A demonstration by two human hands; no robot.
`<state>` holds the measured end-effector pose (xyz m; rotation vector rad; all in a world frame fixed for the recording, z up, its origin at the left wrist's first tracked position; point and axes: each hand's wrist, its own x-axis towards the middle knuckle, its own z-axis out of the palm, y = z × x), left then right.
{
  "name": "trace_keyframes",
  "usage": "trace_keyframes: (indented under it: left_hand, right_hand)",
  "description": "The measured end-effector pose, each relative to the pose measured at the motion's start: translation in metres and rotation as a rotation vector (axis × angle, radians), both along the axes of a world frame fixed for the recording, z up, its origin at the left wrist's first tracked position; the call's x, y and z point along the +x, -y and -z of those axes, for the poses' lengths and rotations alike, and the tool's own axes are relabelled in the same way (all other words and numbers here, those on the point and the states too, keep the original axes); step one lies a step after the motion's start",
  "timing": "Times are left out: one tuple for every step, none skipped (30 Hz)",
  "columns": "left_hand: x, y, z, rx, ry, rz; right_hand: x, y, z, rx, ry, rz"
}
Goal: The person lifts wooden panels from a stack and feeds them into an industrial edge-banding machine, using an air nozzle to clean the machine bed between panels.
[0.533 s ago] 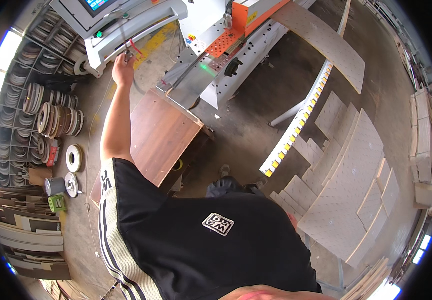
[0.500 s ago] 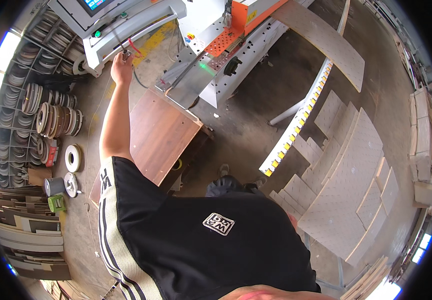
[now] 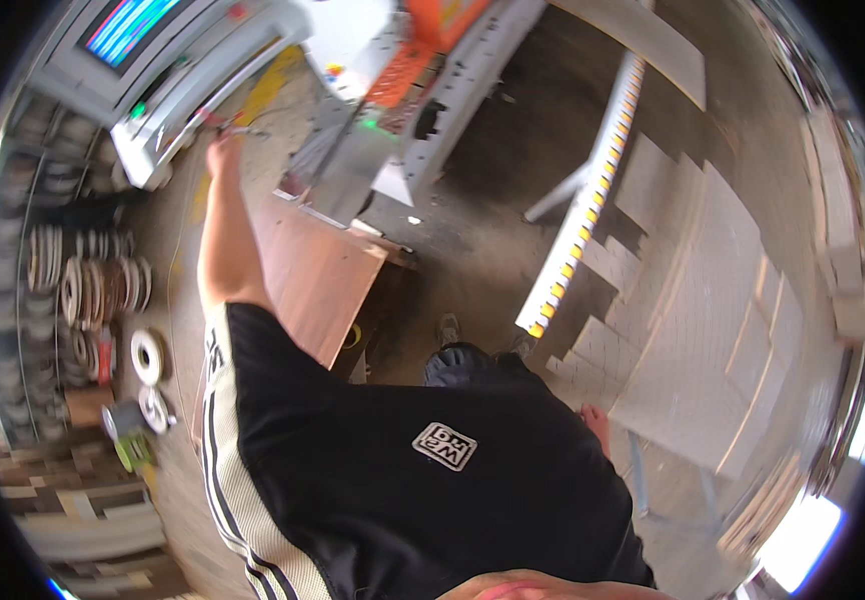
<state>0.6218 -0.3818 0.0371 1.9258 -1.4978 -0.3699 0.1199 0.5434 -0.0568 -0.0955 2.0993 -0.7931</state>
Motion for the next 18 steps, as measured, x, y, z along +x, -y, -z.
trace_keyframes:
  left_hand:
    - [-0.036,-0.005,0.012,-0.006,-0.018,0.004]
    - [-0.021,-0.011,0.023,-0.023,-0.088,-0.025]
    - [0.001,-0.024,0.029,-0.035,-0.194,-0.065]
    - [0.002,-0.035,0.038,-0.058,-0.353,-0.098]
    - [-0.014,-0.046,0.043,-0.077,-0.51,-0.12]
    - [-0.087,-0.093,0.047,0.005,-0.73,-0.17]
    - [-0.145,-0.151,0.021,-0.033,-0.805,-0.101]
    - [-0.164,-0.185,0.017,-0.077,-0.807,-0.022]
    - [-0.19,-0.209,0.016,-0.121,-0.806,0.062]
    - [-0.224,-0.244,0.009,-0.056,-0.863,0.187]
    - [-0.259,-0.284,0.002,0.01,-0.914,0.307]
    - [-0.294,-0.323,-0.003,0.086,-0.972,0.414]
    - [-0.326,-0.357,-0.006,0.159,-1.029,0.512]
    - [-0.351,-0.382,0.004,0.275,-1.014,0.644]
    - [-0.378,-0.406,0.013,0.399,-0.989,0.777]
    - [-0.414,-0.444,0.007,0.493,-0.946,0.836]
    - [-0.447,-0.485,0.0,0.586,-0.891,0.895]
    - [-0.473,-0.52,0.005,0.709,-0.83,1.014]
  right_hand:
    - [0.001,-0.013,0.001,-0.037,0.023,0.055]
    - [-0.007,-0.011,0.005,-0.088,0.053,0.08]
    - [-0.014,-0.006,0.016,-0.046,0.07,0.13]
    - [-0.021,-0.007,0.02,-0.063,0.071,0.124]
    - [-0.025,-0.011,0.025,-0.025,0.051,0.069]
    - [-0.017,-0.018,0.011,0.047,0.06,0.128]
    - [-0.016,-0.033,0.015,0.074,0.045,0.142]
    - [-0.023,-0.028,0.016,0.064,0.061,0.134]
    - [-0.026,-0.029,0.018,0.053,0.083,0.131]
    - [-0.026,-0.034,0.022,0.04,0.094,0.168]
    - [-0.027,-0.042,0.026,0.026,0.106,0.2]
    - [-0.028,-0.05,0.029,0.011,0.121,0.229]
    - [-0.033,-0.057,0.033,0.002,0.129,0.258]
    - [-0.037,-0.061,0.037,-0.009,0.139,0.28]
    - [-0.04,-0.068,0.042,-0.019,0.152,0.307]
    - [-0.046,-0.076,0.049,-0.031,0.17,0.359]
    - [-0.051,-0.084,0.058,-0.047,0.193,0.413]
    - [-0.056,-0.096,0.068,-0.063,0.216,0.471]
